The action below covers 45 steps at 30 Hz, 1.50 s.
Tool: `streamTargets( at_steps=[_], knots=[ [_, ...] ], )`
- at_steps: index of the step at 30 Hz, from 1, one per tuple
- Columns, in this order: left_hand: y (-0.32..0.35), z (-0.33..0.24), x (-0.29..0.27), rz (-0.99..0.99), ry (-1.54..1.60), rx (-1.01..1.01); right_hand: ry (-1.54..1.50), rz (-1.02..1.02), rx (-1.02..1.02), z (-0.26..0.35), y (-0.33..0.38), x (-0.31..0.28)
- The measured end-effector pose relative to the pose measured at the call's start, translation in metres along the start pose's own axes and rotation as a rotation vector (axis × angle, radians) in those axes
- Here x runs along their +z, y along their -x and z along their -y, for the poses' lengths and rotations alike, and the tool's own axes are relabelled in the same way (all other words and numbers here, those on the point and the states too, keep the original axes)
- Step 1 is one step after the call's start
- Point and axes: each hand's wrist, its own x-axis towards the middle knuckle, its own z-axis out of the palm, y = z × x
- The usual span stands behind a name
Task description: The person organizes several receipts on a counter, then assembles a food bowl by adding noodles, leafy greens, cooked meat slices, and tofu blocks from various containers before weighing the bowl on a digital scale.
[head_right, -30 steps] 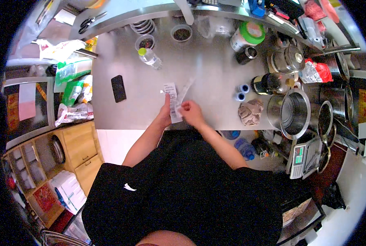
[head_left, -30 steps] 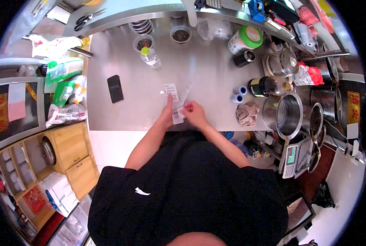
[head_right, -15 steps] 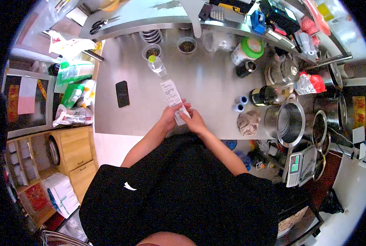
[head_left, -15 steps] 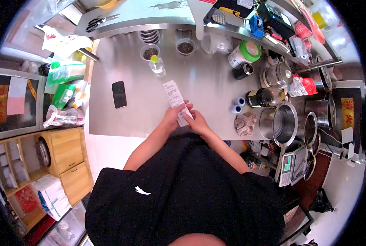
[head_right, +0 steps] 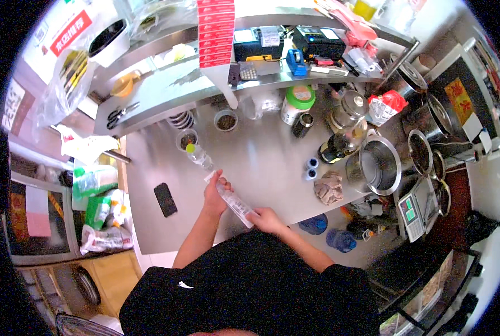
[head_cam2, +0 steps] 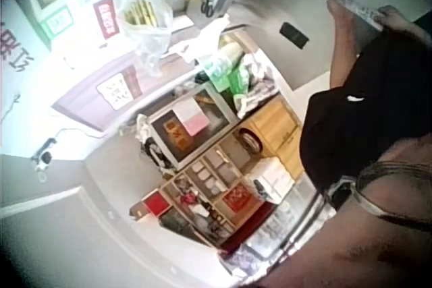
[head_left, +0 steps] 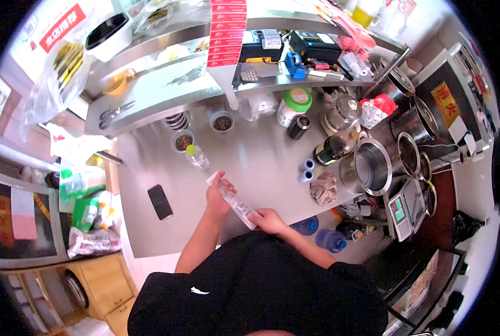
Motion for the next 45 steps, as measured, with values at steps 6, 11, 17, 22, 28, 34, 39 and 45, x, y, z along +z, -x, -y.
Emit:
streamTargets(
  at_steps=[6,11,17,22,28,34,39,45],
  knots=[
    [-0.018,0.012,0.035,-0.159,-0.097,-0.028,-0.248,0.003,0.022,-0.004,-0.003,0.004],
    [-0.046,0.019,0.054,-0.275,-0.218,0.029,-0.083,0.021,-0.057,-0.020,-0.026,-0.015],
    [-0.080,0.002,0.038,-0.541,-0.346,0.139,0.159,-0.419,-0.172,0.118,-0.099,-0.168],
    [-0.091,0.015,0.006,-0.558,-0.700,0.202,-0.386,-0.621,-0.674,0.253,-0.195,-0.291],
    [-0.079,0.018,-0.100,-0.621,-1.182,0.340,-0.433,-0.545,-0.431,0.334,-0.250,-0.326],
    [-0.068,-0.031,-0.173,-0.920,-0.834,0.286,-1.297,-0.319,-0.787,0.353,-0.259,-0.368],
    [-0.086,-0.072,-0.202,-0.741,-1.028,0.342,-1.554,-0.076,-0.496,0.254,-0.201,-0.279],
    [-0.027,-0.083,-0.101,-0.999,-1.630,0.979,-0.308,-0.124,-0.147,0.152,-0.107,-0.159]
  ],
)
